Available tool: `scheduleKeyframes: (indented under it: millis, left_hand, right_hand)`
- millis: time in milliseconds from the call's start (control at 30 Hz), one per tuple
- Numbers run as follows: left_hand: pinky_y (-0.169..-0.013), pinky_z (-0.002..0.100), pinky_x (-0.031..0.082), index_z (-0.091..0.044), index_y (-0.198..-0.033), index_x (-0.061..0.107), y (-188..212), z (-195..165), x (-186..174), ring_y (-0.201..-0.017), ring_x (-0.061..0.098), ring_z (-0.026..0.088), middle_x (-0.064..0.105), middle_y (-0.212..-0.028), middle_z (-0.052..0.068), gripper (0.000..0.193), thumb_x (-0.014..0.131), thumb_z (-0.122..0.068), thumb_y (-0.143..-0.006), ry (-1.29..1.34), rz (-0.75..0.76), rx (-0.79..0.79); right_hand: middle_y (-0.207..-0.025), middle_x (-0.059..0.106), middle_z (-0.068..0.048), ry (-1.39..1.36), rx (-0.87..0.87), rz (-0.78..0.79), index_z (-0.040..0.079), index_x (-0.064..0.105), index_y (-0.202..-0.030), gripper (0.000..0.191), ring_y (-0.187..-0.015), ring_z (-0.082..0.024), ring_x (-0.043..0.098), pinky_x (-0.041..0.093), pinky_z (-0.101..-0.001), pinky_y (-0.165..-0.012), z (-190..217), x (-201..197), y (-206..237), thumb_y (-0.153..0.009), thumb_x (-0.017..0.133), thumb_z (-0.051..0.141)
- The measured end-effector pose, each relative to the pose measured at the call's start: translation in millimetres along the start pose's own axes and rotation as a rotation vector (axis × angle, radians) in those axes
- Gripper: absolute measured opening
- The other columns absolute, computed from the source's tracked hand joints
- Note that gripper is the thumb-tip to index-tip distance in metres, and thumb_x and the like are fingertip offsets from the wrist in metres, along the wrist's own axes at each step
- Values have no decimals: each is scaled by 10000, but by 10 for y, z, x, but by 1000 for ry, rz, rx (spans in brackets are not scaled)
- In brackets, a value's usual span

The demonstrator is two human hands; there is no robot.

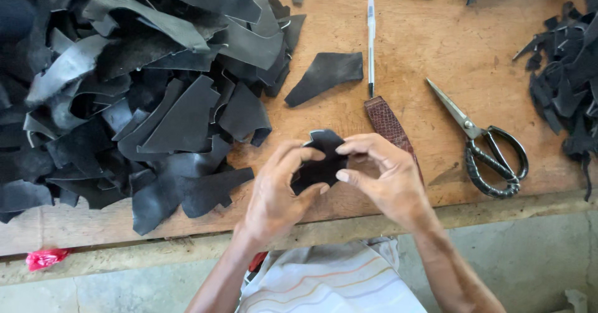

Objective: The person marks a piece of black leather with a pen, then uses shears to cut it into a specific shape. They trim the edges, compare the cut piece to a pattern, and repeat the process with additional leather pieces, stacking the finished pieces on the table.

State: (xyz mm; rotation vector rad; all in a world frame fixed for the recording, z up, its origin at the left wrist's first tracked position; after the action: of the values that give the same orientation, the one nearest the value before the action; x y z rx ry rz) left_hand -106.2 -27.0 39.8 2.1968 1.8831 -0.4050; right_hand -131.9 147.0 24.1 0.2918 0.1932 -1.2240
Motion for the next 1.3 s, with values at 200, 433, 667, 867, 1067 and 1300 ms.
scheduleKeyframes:
  millis: [200,433,667,867,1067,1300]
  left_hand:
    - [-799,269,569,-57,-1100,626,-49,25,-19,-1022,625,105,594,-1113,24,520,932,-86,-681,287,46,-127]
    - [-764,244,558,-44,-1216,663,-101,100,72,-857,615,62,665,-1013,0,569,922,-24,-709,476,4,-153]
    - [-807,223,572,-42,-1255,678,-123,51,49,-938,667,61,723,-1073,27,555,894,-33,-744,487,-18,-191]
    - [-714,271,555,-99,-1261,716,-184,-107,-58,-832,618,106,678,-1014,55,599,925,-87,-699,236,-45,-130]
    - [-704,308,548,-90,-1242,720,-206,-317,-76,-760,593,182,575,-1179,124,560,904,-105,-714,-66,-138,68]
    - [-784,340,577,-45,-1194,719,-184,-475,-68,-950,706,248,713,-1054,114,386,842,-108,-834,-136,-243,244]
  right_hand:
    - [-1197,721,-97,-505,122,66,-3,692,-1216,465,-1014,-141,679,590,-289,-911,-213,-82,-1,-776,820,-78]
    - [-1190,737,-113,-434,43,66,5,677,-1256,478,-1033,-160,711,615,-310,-919,14,-129,31,-803,793,-92]
    - [-1144,748,-89,-118,-81,54,6,683,-1300,494,-1001,-122,689,595,-265,-890,257,-137,-5,-823,808,-29]
    - [-1189,753,-72,2,-53,-17,-3,699,-1243,454,-978,-95,704,618,-249,-882,287,-230,-2,-806,817,39]
    - [-1182,726,-87,-98,11,-46,-31,680,-1264,466,-993,-107,671,593,-251,-913,180,-249,-12,-824,817,35]
    - [-1192,700,-87,-194,-77,-84,-23,670,-1216,348,-1112,-134,682,587,-278,-1001,223,-225,-38,-885,769,19]
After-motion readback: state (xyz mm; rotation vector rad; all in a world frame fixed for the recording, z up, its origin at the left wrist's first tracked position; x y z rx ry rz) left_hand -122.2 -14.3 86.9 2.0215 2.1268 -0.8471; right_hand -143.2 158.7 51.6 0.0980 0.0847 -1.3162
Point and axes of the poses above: each hand's wrist, its own y-axis away from the middle knuckle, its own x-axis out of the palm, z = x × y, the point moved 9 cm from there along -y, towards the middle knuckle
